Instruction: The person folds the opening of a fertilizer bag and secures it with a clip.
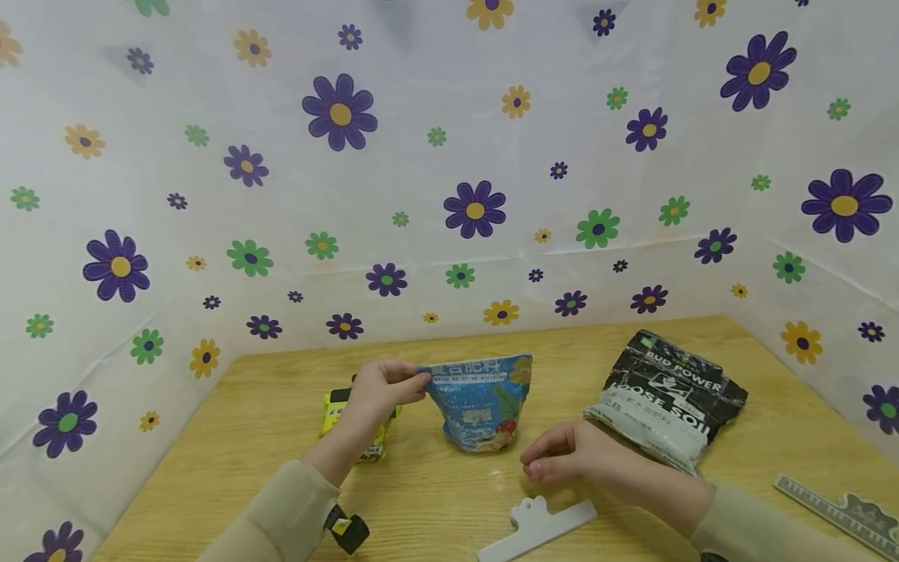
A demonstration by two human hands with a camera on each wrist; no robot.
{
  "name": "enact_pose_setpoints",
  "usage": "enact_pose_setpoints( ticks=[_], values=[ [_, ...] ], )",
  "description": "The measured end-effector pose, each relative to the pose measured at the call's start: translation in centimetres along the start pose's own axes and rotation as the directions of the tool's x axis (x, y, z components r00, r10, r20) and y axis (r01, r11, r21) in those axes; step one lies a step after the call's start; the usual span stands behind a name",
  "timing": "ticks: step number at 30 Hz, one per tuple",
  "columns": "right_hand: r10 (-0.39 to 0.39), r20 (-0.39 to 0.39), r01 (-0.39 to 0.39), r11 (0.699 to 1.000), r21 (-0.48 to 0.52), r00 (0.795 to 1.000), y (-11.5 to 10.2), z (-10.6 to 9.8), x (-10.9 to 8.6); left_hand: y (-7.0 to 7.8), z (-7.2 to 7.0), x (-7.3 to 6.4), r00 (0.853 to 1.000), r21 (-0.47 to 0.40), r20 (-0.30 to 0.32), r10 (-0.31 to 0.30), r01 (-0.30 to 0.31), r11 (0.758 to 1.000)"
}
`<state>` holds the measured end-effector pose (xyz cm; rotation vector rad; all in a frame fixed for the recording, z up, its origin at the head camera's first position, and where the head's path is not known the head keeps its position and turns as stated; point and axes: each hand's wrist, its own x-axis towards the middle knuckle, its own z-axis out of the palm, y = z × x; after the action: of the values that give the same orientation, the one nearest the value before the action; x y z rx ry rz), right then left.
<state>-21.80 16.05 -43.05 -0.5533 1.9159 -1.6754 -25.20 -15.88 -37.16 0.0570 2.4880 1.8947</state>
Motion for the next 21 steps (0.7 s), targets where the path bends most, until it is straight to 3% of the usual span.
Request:
enact_pose_setpoints(
  ticks=[11,21],
  values=[
    [-0.045,0.05,0.051,0.992,-0.118,0.998,0.71,0.44,-0.07,-0.22,0.13,-0.04,1.0,-0.008,-0.008,0.006,-0.006,1.0],
    [-0.011,0.071,0.018,0.995,-0.094,0.997,0.88,0.61,0.19,-0.13,0.22,-0.03,1.0,-0.008,-0.011,-0.003,0.003,1.0]
  ],
)
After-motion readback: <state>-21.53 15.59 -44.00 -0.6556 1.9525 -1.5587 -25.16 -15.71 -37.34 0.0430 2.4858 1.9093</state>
